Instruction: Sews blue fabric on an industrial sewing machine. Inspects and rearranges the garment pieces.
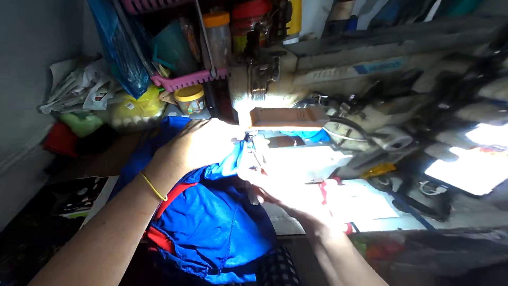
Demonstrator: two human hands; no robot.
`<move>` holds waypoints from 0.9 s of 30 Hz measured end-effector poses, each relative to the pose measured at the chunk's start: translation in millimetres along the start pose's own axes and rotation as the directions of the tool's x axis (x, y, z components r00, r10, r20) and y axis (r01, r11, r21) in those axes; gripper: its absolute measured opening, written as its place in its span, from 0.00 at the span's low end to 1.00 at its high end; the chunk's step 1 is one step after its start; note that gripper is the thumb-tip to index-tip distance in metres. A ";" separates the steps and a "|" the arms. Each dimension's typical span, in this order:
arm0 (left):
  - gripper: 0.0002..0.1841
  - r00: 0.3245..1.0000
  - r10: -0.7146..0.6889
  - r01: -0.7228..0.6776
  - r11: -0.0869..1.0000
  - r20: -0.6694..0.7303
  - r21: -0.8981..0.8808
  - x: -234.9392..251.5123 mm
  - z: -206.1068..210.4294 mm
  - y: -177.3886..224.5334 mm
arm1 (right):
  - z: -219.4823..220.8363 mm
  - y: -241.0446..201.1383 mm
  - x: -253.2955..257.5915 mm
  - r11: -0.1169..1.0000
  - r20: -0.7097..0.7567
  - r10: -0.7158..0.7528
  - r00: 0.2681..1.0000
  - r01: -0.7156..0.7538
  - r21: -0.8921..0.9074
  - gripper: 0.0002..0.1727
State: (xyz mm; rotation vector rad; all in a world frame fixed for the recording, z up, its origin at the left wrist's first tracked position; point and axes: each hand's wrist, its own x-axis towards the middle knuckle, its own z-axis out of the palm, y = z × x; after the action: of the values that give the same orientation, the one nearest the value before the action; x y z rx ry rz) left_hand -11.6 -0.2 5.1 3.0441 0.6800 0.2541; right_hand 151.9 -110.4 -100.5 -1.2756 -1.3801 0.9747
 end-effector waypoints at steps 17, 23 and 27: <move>0.10 0.983 0.055 -0.047 0.998 0.177 -0.051 13.1 -3.0 -9.6 | 0.9 14.9 -14.5 0.983 -0.089 0.125 0.988 -0.111 0.144 0.11; 0.13 0.973 0.049 -0.029 0.995 0.227 -0.090 7.5 3.5 -16.8 | 13.6 43.8 -26.9 0.967 -0.178 0.105 0.978 -0.059 0.247 0.09; 0.11 0.968 0.083 -0.058 0.992 0.238 -0.112 12.3 13.1 -1.2 | 10.9 47.1 -15.0 0.985 -0.181 0.011 0.983 0.020 0.171 0.11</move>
State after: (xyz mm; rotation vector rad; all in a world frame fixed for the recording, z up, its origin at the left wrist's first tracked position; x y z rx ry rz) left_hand 1.0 6.5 -5.9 2.9332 0.5252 -0.0792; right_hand 150.3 -118.7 -150.4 -1.1992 -1.1333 0.9292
